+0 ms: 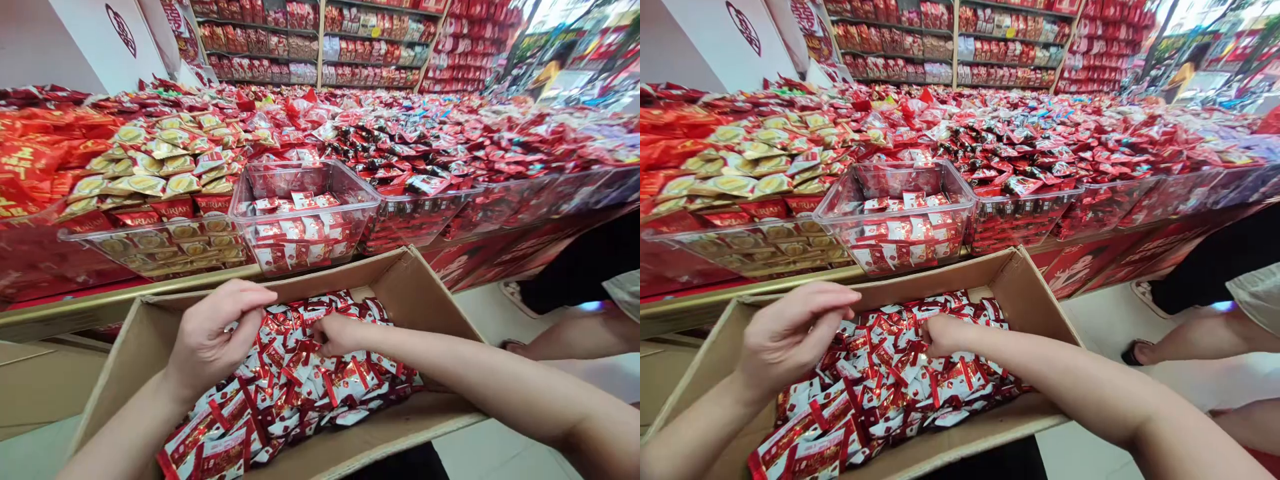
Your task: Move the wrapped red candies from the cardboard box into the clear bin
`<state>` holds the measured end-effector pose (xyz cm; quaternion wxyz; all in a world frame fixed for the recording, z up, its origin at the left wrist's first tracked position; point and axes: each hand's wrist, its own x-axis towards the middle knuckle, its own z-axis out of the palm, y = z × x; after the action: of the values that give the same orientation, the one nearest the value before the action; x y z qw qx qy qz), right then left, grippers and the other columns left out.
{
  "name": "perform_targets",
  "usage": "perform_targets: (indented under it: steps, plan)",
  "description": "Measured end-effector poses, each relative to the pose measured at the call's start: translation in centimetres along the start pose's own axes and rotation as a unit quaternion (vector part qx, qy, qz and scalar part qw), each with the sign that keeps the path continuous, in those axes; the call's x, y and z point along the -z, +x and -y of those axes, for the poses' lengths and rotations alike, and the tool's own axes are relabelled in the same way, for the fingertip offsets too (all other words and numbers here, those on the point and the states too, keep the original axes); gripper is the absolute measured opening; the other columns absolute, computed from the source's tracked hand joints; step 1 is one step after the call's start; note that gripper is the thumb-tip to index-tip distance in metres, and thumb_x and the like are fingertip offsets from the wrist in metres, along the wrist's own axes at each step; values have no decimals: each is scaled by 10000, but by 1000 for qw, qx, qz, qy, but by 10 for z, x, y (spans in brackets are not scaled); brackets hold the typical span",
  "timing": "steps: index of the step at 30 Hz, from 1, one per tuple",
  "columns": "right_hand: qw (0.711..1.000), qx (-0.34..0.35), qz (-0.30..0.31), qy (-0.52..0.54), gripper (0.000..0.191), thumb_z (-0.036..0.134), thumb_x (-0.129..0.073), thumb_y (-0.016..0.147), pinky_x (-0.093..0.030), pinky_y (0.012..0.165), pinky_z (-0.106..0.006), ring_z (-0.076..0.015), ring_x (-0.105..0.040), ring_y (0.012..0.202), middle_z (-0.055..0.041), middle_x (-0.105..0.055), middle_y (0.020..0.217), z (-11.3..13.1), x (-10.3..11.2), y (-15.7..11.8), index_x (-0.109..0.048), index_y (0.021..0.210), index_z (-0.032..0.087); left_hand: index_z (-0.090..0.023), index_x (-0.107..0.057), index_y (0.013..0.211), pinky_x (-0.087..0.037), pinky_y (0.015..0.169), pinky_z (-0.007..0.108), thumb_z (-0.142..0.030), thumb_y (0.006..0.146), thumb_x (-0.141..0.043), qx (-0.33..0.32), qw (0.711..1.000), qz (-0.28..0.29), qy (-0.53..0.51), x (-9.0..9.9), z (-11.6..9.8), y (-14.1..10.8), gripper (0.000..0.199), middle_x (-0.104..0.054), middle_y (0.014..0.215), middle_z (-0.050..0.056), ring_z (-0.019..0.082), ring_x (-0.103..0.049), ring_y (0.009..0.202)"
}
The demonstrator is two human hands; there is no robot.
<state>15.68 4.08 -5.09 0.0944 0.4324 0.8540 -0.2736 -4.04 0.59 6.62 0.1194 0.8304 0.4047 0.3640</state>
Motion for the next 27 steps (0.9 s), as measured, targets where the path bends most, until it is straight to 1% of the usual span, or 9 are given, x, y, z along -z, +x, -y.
perform_targets:
  steps: [4,6,9,13,17,20,23,25,27]
  plan:
    - [997,-25,-78,-12,261,242,-480,704,-381,646,-246,-186,-524,827,-119,-563,939,-7,12,-3,-530,933,128,-223,-583,863,-441,717,260,-104,758,-411,50,990,129,-13,-14,22,-18,233,-602,827,21,143,-552,787]
    - [996,0,-84,-6,221,180,-447,710,-375,683,-235,-168,-522,843,-97,-569,940,-2,14,-7,-542,907,144,-205,-591,849,-438,707,250,-116,768,-392,74,986,147,-5,-16,26,-18,232,-607,820,24,139,-554,769]
    - [997,71,-5,-12,171,139,-453,683,-383,621,-203,-135,-551,722,-28,-613,790,12,10,-14,-582,785,182,-195,-592,852,-428,730,239,-127,772,-387,97,986,134,3,-16,28,-17,230,-616,843,25,138,-556,784]
    - [990,97,71,-74,159,125,-487,656,-392,593,-227,-165,-560,706,-53,-613,769,23,-5,-20,-589,772,166,-187,-595,863,-422,734,227,-135,774,-390,109,983,146,6,-16,29,-17,230,-618,850,24,135,-555,792]
    - [993,83,-11,-85,210,150,-511,646,-403,585,-232,-173,-548,731,-72,-581,830,21,-16,-17,-550,853,151,-176,-604,857,-419,734,226,-141,770,-394,110,982,154,10,-16,32,-19,229,-618,838,29,134,-554,784]
    - [990,80,-88,-73,338,363,-549,661,-417,601,-263,-189,-515,763,-89,-531,894,21,-21,-14,-512,918,147,-192,-604,865,-419,742,231,-145,768,-388,106,982,158,11,-17,36,-20,241,-621,843,21,134,-553,796]
    - [979,122,-124,-104,552,545,-578,573,-414,652,-322,-232,-462,825,-106,-508,903,23,-28,-11,-500,931,132,-198,-610,865,-424,726,234,-156,762,-390,106,982,158,14,-18,40,-20,246,-626,833,12,137,-559,780]
    - [971,154,-133,-127,474,485,-586,609,-397,684,-338,-238,-440,852,-112,-519,883,23,-31,-8,-512,909,126,-188,-617,854,-428,714,240,-166,755,-400,118,980,162,12,-19,42,-21,240,-631,815,15,143,-564,763]
    - [970,173,-139,-100,259,359,-529,709,-379,708,-326,-209,-446,834,-99,-544,824,23,-31,-4,-540,832,131,-186,-618,856,-427,731,257,-188,757,-407,146,975,166,-3,-22,42,-22,232,-633,831,22,154,-564,779]
